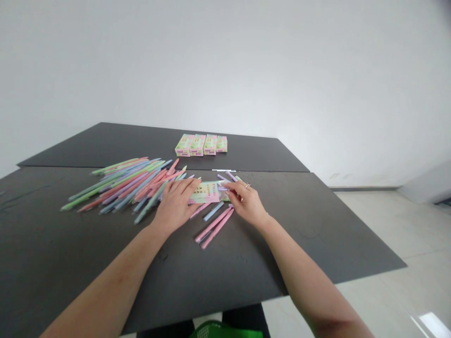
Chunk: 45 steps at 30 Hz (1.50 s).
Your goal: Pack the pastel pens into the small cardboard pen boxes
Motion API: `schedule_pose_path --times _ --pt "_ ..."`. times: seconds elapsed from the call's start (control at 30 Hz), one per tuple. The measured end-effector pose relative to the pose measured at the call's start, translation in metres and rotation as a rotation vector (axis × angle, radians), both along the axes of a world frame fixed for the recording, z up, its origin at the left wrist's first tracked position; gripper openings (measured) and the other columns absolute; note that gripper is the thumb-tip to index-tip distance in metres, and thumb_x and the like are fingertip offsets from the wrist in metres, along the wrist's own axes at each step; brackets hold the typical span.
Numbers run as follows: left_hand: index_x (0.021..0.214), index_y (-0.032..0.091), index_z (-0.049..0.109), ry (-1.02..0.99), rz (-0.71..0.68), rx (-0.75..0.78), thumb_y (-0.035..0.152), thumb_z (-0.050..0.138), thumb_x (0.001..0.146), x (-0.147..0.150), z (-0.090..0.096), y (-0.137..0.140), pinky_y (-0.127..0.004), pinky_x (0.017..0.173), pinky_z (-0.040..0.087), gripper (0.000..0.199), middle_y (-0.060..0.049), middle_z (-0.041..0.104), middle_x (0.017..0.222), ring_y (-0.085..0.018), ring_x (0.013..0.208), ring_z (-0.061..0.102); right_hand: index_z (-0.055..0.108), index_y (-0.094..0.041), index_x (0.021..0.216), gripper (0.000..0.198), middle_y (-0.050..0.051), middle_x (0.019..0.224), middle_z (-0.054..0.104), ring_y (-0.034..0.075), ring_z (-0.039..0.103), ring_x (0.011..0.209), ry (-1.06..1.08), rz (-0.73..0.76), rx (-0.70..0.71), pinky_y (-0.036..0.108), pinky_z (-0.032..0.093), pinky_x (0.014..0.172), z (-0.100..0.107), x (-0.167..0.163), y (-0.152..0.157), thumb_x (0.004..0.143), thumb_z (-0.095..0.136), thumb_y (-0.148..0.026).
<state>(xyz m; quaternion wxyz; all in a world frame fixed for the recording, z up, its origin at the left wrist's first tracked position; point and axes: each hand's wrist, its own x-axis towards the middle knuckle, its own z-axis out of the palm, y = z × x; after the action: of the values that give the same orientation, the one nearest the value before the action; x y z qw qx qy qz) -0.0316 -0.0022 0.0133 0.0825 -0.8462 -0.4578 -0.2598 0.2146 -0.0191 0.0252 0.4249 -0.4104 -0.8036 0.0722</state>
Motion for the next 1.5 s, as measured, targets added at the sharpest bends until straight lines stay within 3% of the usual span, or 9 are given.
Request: schedule_pose_path --times 0.13,0.37,0.6,1.0,1.5 --pt "0.134 0.020 0.048 -0.003 -0.012 0.014 0.031 0.060 0.084 0.001 0.001 -0.001 -0.048 0.104 0.031 0.053 -0.013 0.058 0.133 -0.032 0.123 0.050 0.065 -0.023 0.108 0.019 0.006 0.088 0.064 0.018 0.060 0.077 0.022 0.003 -0.023 0.031 0.049 0.072 0.000 -0.001 0.001 0.092 0.055 -0.023" --pt "0.133 0.019 0.049 0.010 -0.025 0.005 0.032 0.060 0.085 0.002 0.004 -0.003 -0.049 0.106 0.030 0.051 -0.013 0.058 0.133 -0.032 0.126 0.049 0.065 -0.021 0.105 0.016 0.007 0.093 0.065 0.018 0.060 0.079 0.016 0.014 -0.048 0.031 0.049 0.073 0.000 -0.004 0.000 0.092 0.056 -0.023" --pt "0.134 0.019 0.049 -0.004 -0.038 -0.002 0.033 0.061 0.084 0.003 0.004 -0.003 -0.051 0.105 0.031 0.053 -0.013 0.058 0.133 -0.033 0.126 0.049 0.064 -0.021 0.103 0.014 0.004 0.080 0.061 0.017 0.058 0.074 0.021 -0.053 -0.039 0.030 0.048 0.068 -0.007 -0.007 0.002 0.090 0.058 -0.026" --pt "0.133 0.018 0.049 0.007 -0.027 -0.019 0.033 0.061 0.085 0.003 0.005 -0.004 -0.050 0.104 0.032 0.052 -0.013 0.057 0.134 -0.033 0.126 0.049 0.066 -0.018 0.093 0.011 0.006 0.085 0.065 0.016 0.059 0.076 0.016 -0.064 0.055 0.027 0.048 0.071 -0.007 -0.009 -0.002 0.091 0.055 -0.021" --pt "0.134 0.018 0.050 -0.005 -0.033 -0.011 0.034 0.061 0.084 0.003 0.005 -0.004 -0.051 0.104 0.033 0.053 -0.014 0.058 0.134 -0.033 0.125 0.050 0.069 -0.020 0.105 0.024 0.006 0.084 0.063 0.017 0.059 0.079 -0.050 -0.054 0.037 0.028 0.048 0.072 -0.009 -0.011 -0.003 0.090 0.050 -0.018"
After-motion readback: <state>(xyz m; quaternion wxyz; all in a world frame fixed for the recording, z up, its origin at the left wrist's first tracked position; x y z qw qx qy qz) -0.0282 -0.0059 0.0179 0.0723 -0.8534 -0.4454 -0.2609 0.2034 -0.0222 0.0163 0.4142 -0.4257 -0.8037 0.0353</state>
